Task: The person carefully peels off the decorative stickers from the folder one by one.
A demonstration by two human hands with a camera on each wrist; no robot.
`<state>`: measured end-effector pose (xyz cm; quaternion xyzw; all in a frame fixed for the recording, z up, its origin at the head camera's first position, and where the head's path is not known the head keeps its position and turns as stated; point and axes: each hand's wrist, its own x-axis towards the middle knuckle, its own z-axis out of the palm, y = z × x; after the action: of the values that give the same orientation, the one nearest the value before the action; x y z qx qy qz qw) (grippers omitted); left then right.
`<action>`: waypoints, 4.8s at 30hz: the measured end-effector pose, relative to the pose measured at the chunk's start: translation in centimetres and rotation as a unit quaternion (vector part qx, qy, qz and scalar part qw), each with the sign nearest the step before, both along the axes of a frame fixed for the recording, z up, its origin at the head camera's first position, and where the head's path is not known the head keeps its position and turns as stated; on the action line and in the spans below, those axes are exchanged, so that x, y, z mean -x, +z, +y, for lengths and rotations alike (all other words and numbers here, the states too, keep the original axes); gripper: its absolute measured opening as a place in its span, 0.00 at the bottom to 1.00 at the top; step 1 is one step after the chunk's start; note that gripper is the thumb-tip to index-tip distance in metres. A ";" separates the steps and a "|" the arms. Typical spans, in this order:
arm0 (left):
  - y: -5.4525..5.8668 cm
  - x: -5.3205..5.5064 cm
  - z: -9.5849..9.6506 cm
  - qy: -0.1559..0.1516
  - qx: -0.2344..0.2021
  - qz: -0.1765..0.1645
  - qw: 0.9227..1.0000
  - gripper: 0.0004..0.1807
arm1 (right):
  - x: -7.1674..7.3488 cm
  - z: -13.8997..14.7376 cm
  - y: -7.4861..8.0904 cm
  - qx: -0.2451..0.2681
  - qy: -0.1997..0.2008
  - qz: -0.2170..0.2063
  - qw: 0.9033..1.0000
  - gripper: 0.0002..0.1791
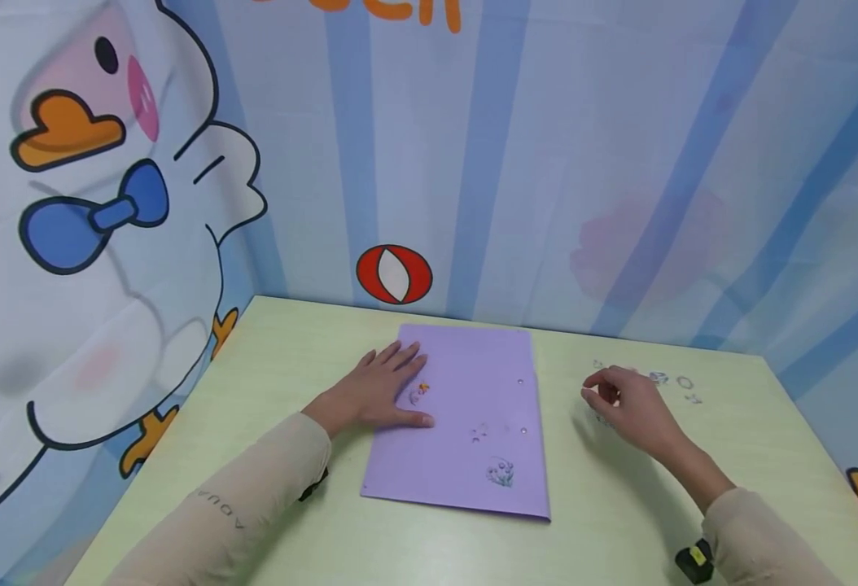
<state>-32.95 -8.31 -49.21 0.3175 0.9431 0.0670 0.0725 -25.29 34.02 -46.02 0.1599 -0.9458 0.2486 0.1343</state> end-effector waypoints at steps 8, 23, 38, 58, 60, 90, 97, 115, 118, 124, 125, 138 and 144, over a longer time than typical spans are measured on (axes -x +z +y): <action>-0.5 -0.1 -1.7 -0.001 0.002 0.004 1.000 0.61 | 1.2 -4.3 0.3 0.018 0.041 -0.015 0.999 0.13; -1.0 0.0 -1.6 0.028 0.024 0.019 0.999 0.62 | 3.1 -13.2 -0.2 0.050 0.116 -0.051 0.991 0.18; -0.9 -0.5 -0.8 0.043 0.051 0.022 0.998 0.63 | 4.5 -17.9 -0.3 0.005 0.146 -0.104 0.984 0.16; -0.4 -0.5 -0.3 0.039 0.057 0.018 0.997 0.63 | 6.9 -20.6 -1.7 -0.066 0.155 -0.111 0.979 0.13; -0.6 -0.5 -0.3 0.041 0.060 0.017 0.997 0.63 | 7.0 -20.7 -1.8 -0.065 0.154 -0.114 0.979 0.13; -1.2 -0.4 -0.5 0.048 0.055 0.011 0.997 0.63 | 8.3 -21.2 -1.6 0.058 0.093 -0.267 0.958 0.03; -1.4 -0.3 -0.4 0.052 0.061 0.008 0.997 0.63 | 8.4 -21.1 -1.8 0.069 0.093 -0.269 0.956 0.04; -1.1 -0.3 -0.3 0.054 0.058 0.006 0.997 0.63 | 8.3 -20.9 -1.6 0.081 0.104 -0.252 0.959 0.03; -0.9 -0.4 -0.3 0.056 0.057 0.006 0.997 0.63 | 8.1 -21.0 -1.3 0.090 0.113 -0.248 0.958 0.01; -1.1 -0.3 -0.3 0.054 0.055 0.004 0.997 0.64 | 7.4 -20.3 -0.6 0.108 0.102 -0.240 0.959 0.05; -1.1 -0.3 -0.3 0.054 0.056 0.003 0.997 0.64 | 7.3 -20.1 -0.5 0.106 0.100 -0.238 0.960 0.05; -1.2 -0.4 -0.2 0.060 0.061 -0.001 0.996 0.64 | 5.9 -15.6 2.3 0.092 0.134 -0.156 0.974 0.04; -1.1 -0.4 -0.1 0.061 0.055 -0.002 0.997 0.64 | 5.4 -12.4 3.5 0.095 0.122 -0.140 0.978 0.03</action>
<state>-32.57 -8.39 -50.27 0.2552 0.9627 0.0200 0.0874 -30.68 21.65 -42.55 0.2242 -0.9005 0.3722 -0.0166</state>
